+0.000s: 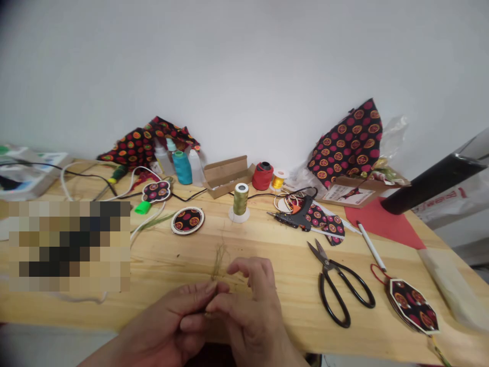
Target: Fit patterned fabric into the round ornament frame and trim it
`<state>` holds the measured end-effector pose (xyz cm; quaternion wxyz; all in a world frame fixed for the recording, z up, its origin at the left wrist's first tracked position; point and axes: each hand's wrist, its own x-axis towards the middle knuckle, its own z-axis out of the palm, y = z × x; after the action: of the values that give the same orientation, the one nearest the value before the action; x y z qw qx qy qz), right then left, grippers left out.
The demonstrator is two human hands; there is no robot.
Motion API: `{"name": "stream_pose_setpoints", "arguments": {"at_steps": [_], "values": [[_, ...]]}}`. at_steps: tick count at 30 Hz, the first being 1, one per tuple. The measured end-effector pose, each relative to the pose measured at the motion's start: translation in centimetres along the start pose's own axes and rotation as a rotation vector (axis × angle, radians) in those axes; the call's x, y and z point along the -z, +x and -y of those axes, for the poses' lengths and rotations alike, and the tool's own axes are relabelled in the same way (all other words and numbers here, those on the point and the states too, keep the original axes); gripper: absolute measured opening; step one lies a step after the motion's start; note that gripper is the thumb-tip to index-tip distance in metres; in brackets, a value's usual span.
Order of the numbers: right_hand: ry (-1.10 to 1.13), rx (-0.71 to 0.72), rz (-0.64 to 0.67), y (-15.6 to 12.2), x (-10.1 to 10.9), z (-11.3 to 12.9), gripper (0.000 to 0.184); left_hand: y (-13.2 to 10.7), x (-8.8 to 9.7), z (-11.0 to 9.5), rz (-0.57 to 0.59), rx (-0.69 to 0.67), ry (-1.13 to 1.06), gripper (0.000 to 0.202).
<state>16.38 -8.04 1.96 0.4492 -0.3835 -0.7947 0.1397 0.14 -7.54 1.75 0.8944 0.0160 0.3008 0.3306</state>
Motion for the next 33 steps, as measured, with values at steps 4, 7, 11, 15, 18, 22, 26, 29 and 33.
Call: {"name": "stream_pose_setpoints", "arguments": {"at_steps": [4, 7, 11, 15, 18, 22, 26, 29, 33], "values": [[-0.012, 0.001, 0.04, -0.8, -0.2, 0.0, 0.028, 0.1, 0.2, 0.2, 0.008, -0.006, 0.012, 0.011], [-0.012, 0.008, 0.025, -1.2, -0.4, 0.2, 0.022, 0.1, 0.2, 0.2, 0.007, -0.01, 0.044, 0.011], [0.041, -0.047, 0.029, -2.0, -0.7, 0.2, 0.017, 0.2, 0.0, -0.1, -0.02, -0.031, 0.069, 0.011], [0.095, -0.217, 0.13, -3.4, -1.3, -0.4, 0.011, 0.4, 0.1, -0.2, -0.055, -0.058, 0.119, 0.011], [0.189, -0.312, 0.155, -3.9, -1.6, -0.6, 0.02, 0.6, 0.3, -0.3, -0.085, -0.094, 0.197, 0.013], [0.235, -0.018, 0.227, -3.2, -1.3, -0.5, 0.009, 1.0, 0.4, -0.7, -0.212, -0.178, 0.358, 0.016], [0.269, 0.115, 0.308, -3.0, -1.2, -1.1, 0.013, 1.7, 0.1, -1.3, -0.274, -0.29, 0.451, 0.019], [0.302, 0.126, 0.344, -3.1, -1.5, -1.5, 0.015, 2.3, -0.1, -1.7, -0.257, -0.352, 0.446, 0.02], [0.298, 0.147, 0.386, -2.8, -1.8, -1.9, 0.024, 2.8, -0.7, -2.4, -0.215, -0.336, 0.365, 0.015]]}}
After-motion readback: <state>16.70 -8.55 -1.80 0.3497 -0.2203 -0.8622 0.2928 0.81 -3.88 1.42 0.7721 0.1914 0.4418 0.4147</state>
